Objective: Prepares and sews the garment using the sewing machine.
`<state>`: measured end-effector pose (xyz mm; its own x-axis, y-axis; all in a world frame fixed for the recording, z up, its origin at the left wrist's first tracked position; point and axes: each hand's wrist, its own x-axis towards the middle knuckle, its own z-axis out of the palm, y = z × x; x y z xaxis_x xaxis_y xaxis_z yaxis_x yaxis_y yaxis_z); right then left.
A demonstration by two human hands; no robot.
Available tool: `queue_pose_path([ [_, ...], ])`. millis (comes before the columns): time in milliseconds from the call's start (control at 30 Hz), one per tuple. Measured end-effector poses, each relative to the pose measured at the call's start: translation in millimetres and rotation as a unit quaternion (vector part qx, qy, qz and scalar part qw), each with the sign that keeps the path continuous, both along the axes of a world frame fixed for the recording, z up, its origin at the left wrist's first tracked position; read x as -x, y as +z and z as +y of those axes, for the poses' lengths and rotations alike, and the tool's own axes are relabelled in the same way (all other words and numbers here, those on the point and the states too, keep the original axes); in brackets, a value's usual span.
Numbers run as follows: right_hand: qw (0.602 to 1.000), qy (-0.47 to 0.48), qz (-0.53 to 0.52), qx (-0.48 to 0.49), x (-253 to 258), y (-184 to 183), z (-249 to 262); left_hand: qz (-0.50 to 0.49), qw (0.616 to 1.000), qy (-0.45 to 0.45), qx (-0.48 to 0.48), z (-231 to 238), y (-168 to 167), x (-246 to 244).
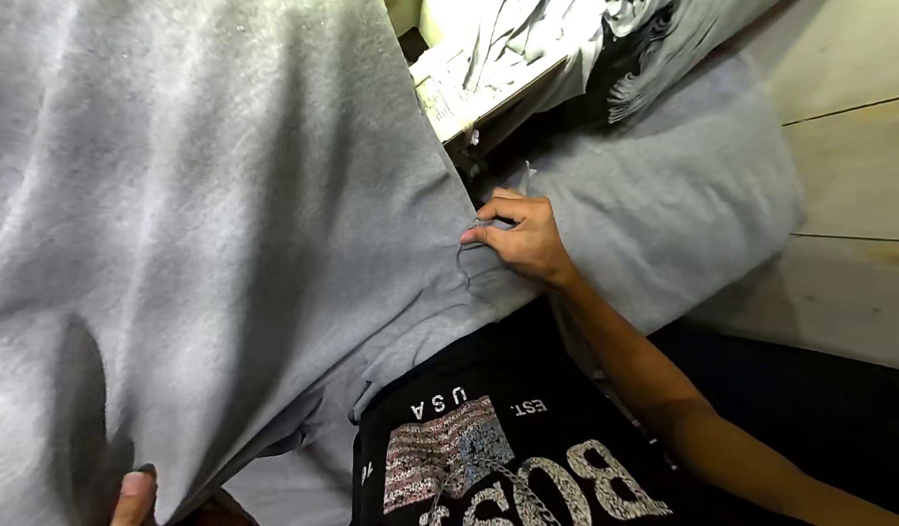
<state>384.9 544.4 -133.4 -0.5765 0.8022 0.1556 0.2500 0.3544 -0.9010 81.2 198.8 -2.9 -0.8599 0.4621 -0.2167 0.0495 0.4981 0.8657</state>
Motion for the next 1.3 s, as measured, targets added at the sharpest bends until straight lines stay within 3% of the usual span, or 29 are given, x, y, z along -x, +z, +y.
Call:
queue_pose_path([
  [133, 1.0, 0.01, 0.02, -0.004, -6.8, 2.8, -1.6, 0.012, 0.996, 0.08, -0.022, -0.3, -18.7, 8.0],
  [400, 0.998, 0.028, 0.019, 0.046, -12.6, -3.5, -6.7, 0.051, 0.994, 0.097, 0.02, -1.1, -44.1, 31.7],
  [600, 0.994, 0.011, 0.064, 0.09, -6.8, -7.5, -0.9, 0.093, 0.99, 0.104, -0.004, 20.3, -38.5, 31.3],
  [867, 0.988, 0.012, 0.128, 0.089, 20.9, 24.9, 21.5, 0.136, 0.985, 0.109, -0.007, 23.2, -16.5, 54.4],
  [1000, 0.992, 0.011, 0.109, 0.068, 38.0, 42.9, 38.9, 0.106, 0.968, 0.223, 0.04, 62.3, 19.0, 58.2],
  [1100, 0.994, 0.016, 0.093, 0.059, 50.8, 54.1, 52.0, 0.157, 0.983, 0.089, -0.039, 3.5, -10.3, 104.8],
  [1300, 0.997, 0.018, 0.072, 0.036, 72.1, 81.7, 68.5, 0.121, 0.987, 0.066, -0.083, -24.2, -25.8, 157.5],
])
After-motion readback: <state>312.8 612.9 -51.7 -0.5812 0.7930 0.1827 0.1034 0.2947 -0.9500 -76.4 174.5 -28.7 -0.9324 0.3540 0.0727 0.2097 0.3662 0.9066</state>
